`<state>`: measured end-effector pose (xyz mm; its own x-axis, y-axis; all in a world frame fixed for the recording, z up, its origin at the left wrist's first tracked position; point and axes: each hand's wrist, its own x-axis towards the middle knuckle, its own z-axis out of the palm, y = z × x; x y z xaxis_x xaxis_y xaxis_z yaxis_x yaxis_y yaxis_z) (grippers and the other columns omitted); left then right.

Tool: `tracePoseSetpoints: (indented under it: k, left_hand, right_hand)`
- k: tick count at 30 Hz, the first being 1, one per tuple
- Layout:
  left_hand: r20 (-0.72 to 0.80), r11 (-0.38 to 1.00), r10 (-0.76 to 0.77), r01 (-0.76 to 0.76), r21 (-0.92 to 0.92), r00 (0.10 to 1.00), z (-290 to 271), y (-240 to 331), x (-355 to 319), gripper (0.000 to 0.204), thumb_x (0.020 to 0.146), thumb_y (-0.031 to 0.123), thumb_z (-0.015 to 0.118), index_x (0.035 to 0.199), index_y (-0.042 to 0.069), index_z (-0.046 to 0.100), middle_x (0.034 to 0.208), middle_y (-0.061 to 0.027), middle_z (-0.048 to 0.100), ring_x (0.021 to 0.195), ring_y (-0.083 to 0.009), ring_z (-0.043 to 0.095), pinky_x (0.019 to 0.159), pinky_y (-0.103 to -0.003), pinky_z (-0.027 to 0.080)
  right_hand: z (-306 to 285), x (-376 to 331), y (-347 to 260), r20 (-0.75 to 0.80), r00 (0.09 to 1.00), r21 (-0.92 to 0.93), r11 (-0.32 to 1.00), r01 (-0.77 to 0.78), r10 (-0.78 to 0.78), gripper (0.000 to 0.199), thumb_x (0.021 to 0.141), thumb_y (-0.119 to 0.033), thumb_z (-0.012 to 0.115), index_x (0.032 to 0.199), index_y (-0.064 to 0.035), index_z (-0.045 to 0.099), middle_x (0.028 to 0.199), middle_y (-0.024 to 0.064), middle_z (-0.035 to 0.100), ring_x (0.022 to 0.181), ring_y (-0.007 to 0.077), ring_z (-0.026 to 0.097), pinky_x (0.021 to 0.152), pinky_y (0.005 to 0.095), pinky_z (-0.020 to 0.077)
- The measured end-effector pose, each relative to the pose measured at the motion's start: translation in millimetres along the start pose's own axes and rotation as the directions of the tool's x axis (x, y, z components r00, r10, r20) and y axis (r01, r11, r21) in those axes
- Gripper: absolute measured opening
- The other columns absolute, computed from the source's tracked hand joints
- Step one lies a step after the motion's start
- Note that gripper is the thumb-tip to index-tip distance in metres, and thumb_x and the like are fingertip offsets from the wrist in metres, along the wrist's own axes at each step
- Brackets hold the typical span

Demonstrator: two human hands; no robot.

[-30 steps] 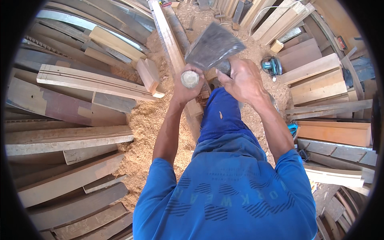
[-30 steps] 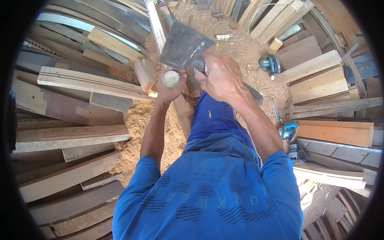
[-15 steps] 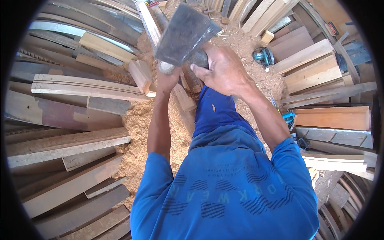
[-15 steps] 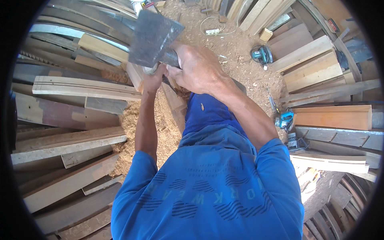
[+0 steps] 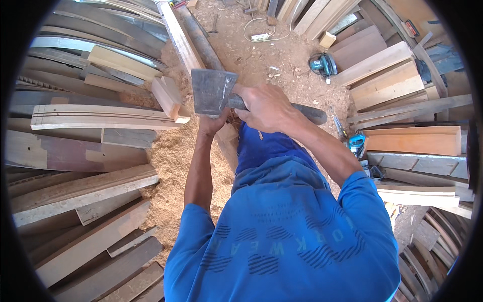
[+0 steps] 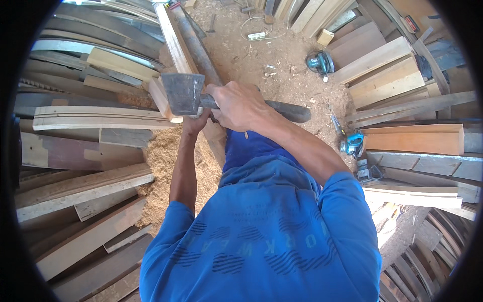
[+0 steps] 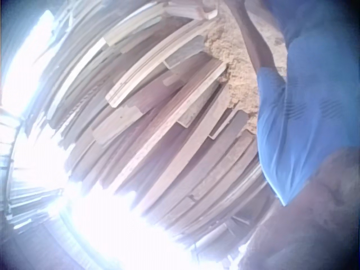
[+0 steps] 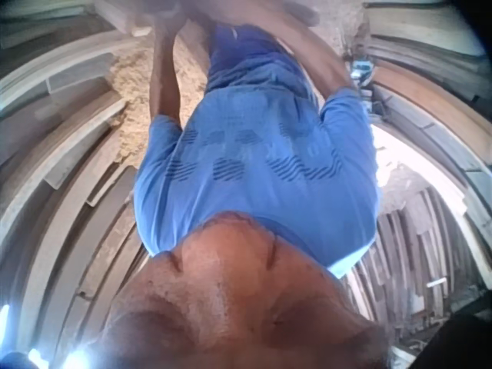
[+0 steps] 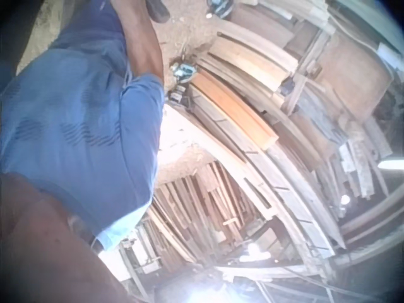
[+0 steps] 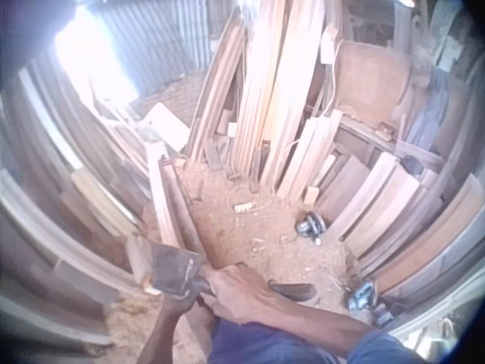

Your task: The person shapes a piece of wood by striking it with an axe while holding the wood against a beam, later sitting on the floor to continue striking the wood with the axe to refine its shape.

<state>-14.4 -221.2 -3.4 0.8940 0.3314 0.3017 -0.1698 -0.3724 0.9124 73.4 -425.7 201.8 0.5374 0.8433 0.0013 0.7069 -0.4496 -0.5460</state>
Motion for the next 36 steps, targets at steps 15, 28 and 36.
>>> tracePoseSetpoints:
  k: [15,28,36]
  left_hand:
    - [0.119,0.992,-0.078,0.065,0.112,0.99,-14,41,7,0.033,0.078,0.004,0.075,0.109,0.001,0.064,0.094,-0.007,0.07,0.085,-0.0171,0.067,0.075,-0.03,0.053]
    - [0.182,0.983,-0.177,0.165,0.076,0.967,-13,30,1,0.038,0.082,0.003,0.071,0.118,0.002,0.056,0.105,-0.0083,0.063,0.094,-0.0173,0.061,0.075,-0.033,0.052]
    - [-0.121,0.99,0.071,-0.056,0.13,0.99,2,31,11,0.031,0.078,0.007,0.076,0.108,0.003,0.068,0.096,-0.0067,0.069,0.09,-0.0187,0.066,0.079,-0.033,0.053]
  right_hand:
    - [-26,10,6,-0.057,0.996,0.018,0.998,-0.062,0.063,0.024,0.083,-0.018,0.072,0.098,0.0,0.067,0.083,0.0217,0.067,0.082,0.0396,0.068,0.07,0.0482,0.0535]
    - [-18,9,3,0.012,1.0,-0.011,1.0,-0.012,0.012,0.028,0.078,-0.017,0.07,0.102,-0.0019,0.067,0.077,0.019,0.069,0.076,0.0398,0.069,0.069,0.0484,0.0548]
    - [10,12,21,0.153,0.987,-0.08,0.996,-0.038,0.05,0.036,0.081,-0.018,0.072,0.112,-0.0007,0.065,0.089,0.0239,0.07,0.087,0.0435,0.068,0.075,0.0504,0.0546]
